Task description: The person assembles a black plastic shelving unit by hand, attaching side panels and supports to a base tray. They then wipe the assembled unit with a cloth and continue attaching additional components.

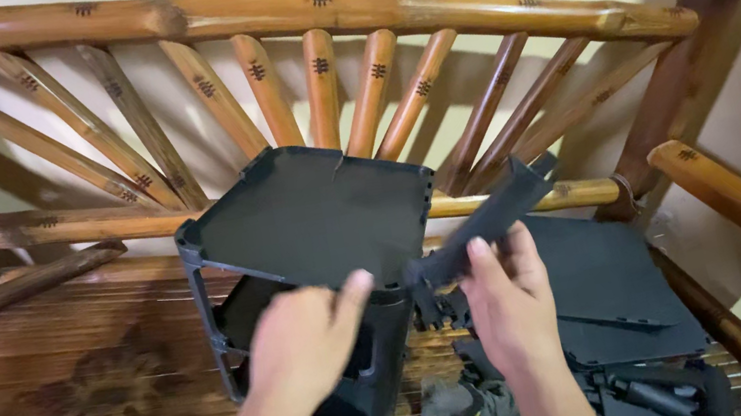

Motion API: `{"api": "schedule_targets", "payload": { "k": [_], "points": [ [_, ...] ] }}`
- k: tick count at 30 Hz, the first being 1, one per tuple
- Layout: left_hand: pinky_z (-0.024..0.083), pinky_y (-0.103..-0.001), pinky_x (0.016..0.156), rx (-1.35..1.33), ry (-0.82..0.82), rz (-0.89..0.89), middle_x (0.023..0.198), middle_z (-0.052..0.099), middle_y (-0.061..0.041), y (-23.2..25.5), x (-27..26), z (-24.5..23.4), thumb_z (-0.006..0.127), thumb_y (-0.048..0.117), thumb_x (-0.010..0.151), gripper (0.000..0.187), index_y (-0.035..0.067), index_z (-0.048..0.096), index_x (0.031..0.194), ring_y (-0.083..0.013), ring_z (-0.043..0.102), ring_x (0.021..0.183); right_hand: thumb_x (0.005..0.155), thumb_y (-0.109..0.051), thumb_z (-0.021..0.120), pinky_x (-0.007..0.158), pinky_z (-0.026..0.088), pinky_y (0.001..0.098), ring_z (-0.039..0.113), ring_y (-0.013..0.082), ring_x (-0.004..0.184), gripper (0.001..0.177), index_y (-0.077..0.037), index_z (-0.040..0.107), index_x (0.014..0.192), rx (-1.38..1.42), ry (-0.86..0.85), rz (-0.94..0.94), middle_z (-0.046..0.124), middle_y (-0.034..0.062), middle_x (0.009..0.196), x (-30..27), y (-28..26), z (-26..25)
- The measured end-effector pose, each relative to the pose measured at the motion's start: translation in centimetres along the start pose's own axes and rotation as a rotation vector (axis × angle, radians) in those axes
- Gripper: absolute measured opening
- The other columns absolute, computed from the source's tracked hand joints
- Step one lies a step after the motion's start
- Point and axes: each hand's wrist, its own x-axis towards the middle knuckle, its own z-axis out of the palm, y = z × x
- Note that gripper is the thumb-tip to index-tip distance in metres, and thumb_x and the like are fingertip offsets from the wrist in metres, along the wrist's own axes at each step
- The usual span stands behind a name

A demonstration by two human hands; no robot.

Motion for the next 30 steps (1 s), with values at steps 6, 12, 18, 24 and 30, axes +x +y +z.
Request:
{"api": "schedule_targets", "payload": {
  "k": [6, 12, 18, 24, 30],
  "points": [
    [0.052, -0.039, 0.066, -0.388, 0.474, 0.164, 0.072, 0.071, -0.013, 0.9, -0.8, -3.1, 0.073, 0.023, 0.089, 0.022, 0.002, 0.073, 0.083, -0.0275, 0.067, 0.069, 0.099, 0.0, 0.054, 0.106, 0.048, 0.0373, 0.061, 0.018, 0.117, 0.032, -0.002, 0.055, 0.131, 0.059, -0.182, 0.11, 0.063, 0.0064, 0.122, 4.4, -0.4, 3.1],
    [0.053, -0.033, 0.078, -0.439, 0.478, 0.293, 0.085, 0.076, -0.009, 0.0, 0.3, -1.8, 0.077, 0.016, 0.086, 0.012, 0.005, 0.078, 0.092, -0.0229, 0.07, 0.083, 0.1, 0.001, 0.055, 0.11, 0.045, 0.0397, 0.058, 0.0224, 0.125, 0.041, 0.003, 0.053, 0.141, 0.007, -0.298, 0.136, 0.061, 0.0129, 0.133, 4.8, -0.7, 4.5],
    [0.052, -0.033, 0.079, -0.421, 0.423, 0.401, 0.087, 0.076, -0.01, 0.8, 0.1, -0.7, 0.079, 0.014, 0.081, 0.019, 0.007, 0.081, 0.099, -0.0244, 0.069, 0.086, 0.099, 0.002, 0.053, 0.115, 0.04, 0.0369, 0.053, 0.0202, 0.134, 0.051, 0.004, 0.045, 0.149, -0.169, -0.404, 0.103, 0.058, 0.0124, 0.142, 3.6, -1.2, 4.9],
    [0.053, -0.033, 0.078, -0.403, 0.385, 0.36, 0.085, 0.077, -0.009, 1.4, 0.0, -0.8, 0.08, 0.012, 0.079, 0.02, 0.008, 0.081, 0.099, -0.0233, 0.069, 0.084, 0.101, 0.0, 0.055, 0.116, 0.04, 0.0375, 0.052, 0.0214, 0.136, 0.051, 0.005, 0.044, 0.15, -0.092, -0.42, 0.095, 0.057, 0.0136, 0.143, 4.2, -1.1, 4.8],
    [0.051, -0.038, 0.085, -0.158, 0.63, 0.524, 0.092, 0.074, -0.008, -0.5, 0.5, -1.9, 0.081, 0.015, 0.083, 0.014, 0.01, 0.076, 0.095, -0.0266, 0.067, 0.091, 0.099, 0.0, 0.055, 0.116, 0.04, 0.0358, 0.053, 0.0199, 0.135, 0.051, 0.004, 0.045, 0.149, -0.063, -0.417, 0.106, 0.058, 0.0119, 0.142, 4.3, -1.0, 4.2]
  ]
}}
